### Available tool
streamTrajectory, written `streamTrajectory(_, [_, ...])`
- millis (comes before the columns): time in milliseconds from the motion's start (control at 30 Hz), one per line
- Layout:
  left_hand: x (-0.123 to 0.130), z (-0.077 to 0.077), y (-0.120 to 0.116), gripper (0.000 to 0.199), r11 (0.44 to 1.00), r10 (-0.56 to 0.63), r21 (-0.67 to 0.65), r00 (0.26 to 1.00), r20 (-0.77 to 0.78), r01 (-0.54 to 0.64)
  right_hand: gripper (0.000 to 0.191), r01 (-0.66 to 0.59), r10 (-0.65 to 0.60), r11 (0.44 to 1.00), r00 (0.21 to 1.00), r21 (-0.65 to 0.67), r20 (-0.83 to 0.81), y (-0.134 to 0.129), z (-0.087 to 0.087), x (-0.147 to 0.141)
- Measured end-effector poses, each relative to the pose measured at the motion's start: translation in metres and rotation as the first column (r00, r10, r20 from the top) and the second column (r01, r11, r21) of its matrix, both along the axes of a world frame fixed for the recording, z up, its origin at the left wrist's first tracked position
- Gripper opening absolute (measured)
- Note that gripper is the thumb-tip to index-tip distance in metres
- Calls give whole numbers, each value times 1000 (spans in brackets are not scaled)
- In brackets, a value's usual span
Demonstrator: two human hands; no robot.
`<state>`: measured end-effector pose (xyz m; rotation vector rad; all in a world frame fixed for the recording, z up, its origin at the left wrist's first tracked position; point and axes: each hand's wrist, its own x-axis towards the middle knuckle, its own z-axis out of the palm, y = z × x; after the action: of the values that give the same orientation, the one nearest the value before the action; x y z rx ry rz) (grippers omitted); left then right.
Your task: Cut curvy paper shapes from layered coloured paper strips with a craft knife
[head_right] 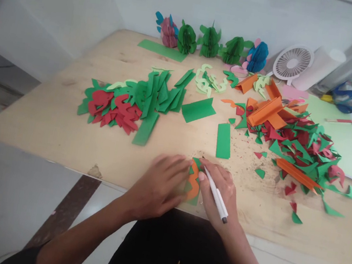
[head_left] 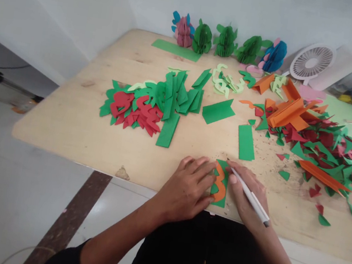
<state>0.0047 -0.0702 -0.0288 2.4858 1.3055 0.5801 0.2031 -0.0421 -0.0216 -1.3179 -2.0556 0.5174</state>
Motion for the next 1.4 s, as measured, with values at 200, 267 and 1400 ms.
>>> streamTrajectory(200, [-1,-1,0,43,1000,-5,-4,1000,6,5,27,-25,22,998,998,50,53,0,-3,-2])
streamTrajectory(267, [-1,-1,0,44,1000,-5,-2,1000,7,5,26,-32,29,998,998,51,56,0,-3,-2])
streamTrajectory(1400, [-1,1,1,39,999,-14,-33,1000,-3,14,24,109,-136,972,983,-208,-121,11,16,-10])
